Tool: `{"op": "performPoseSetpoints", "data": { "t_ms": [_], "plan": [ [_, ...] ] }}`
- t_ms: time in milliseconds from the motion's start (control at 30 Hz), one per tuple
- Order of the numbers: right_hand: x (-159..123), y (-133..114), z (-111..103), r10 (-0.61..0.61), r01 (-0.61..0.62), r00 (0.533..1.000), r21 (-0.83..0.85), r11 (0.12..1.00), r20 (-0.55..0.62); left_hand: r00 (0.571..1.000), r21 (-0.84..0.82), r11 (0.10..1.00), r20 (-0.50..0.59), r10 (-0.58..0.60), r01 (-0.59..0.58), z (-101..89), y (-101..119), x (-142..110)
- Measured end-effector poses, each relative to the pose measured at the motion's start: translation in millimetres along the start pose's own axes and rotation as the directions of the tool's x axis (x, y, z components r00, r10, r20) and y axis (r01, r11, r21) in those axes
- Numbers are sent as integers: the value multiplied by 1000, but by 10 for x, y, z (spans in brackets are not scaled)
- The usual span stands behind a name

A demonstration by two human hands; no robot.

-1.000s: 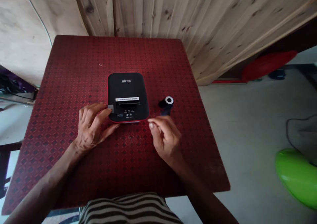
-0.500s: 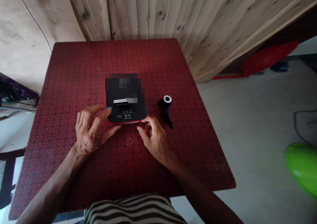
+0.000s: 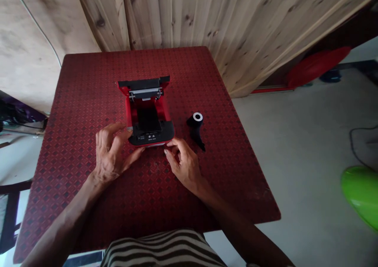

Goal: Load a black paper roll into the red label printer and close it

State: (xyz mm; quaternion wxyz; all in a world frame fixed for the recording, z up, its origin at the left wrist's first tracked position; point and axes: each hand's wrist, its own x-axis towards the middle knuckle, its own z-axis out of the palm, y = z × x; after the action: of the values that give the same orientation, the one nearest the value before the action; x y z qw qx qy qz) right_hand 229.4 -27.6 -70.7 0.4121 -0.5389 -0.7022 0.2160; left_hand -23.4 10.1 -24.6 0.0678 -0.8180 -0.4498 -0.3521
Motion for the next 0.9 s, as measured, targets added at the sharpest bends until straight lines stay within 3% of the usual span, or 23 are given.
{"op": "performPoseSetpoints", "data": {
  "t_ms": [133, 233, 300, 367, 467, 533, 700, 900],
  "plan": [
    [133, -76, -198, -40, 34, 994, -66, 997, -98, 1000, -53, 999, -24, 1, -2, 93, 3, -58],
    [460, -198, -410, -204, 179, 970, -179, 967, -131, 998, -79, 997, -56, 22, -26, 169, -2, -101],
    [766, -289, -478, -316, 295, 948, -265, 918, -40, 997, -89, 995, -72, 27, -33, 209, -4, -126],
    [1089, -380, -454, -338, 374, 927, -355, 857, 161, 996, -102, 994, -84, 20, -29, 234, -5, -149],
    [1488, -532, -307, -233, 459, 855, -466, 757, 463, 997, -124, 992, -81, 8, -18, 245, -4, -181],
    [1646, -643, -206, -144, 478, 821, -528, 702, 552, 998, -139, 990, -65, 4, -13, 246, -3, -202],
    [1706, -801, -91, 56, 445, 792, -638, 628, 608, 999, -164, 986, -52, -14, 5, 256, 6, -236],
    [1733, -739, -35, 100, 442, 758, -621, 647, 644, 999, -167, 986, -52, -10, 2, 258, 15, -233]
  ]
}}
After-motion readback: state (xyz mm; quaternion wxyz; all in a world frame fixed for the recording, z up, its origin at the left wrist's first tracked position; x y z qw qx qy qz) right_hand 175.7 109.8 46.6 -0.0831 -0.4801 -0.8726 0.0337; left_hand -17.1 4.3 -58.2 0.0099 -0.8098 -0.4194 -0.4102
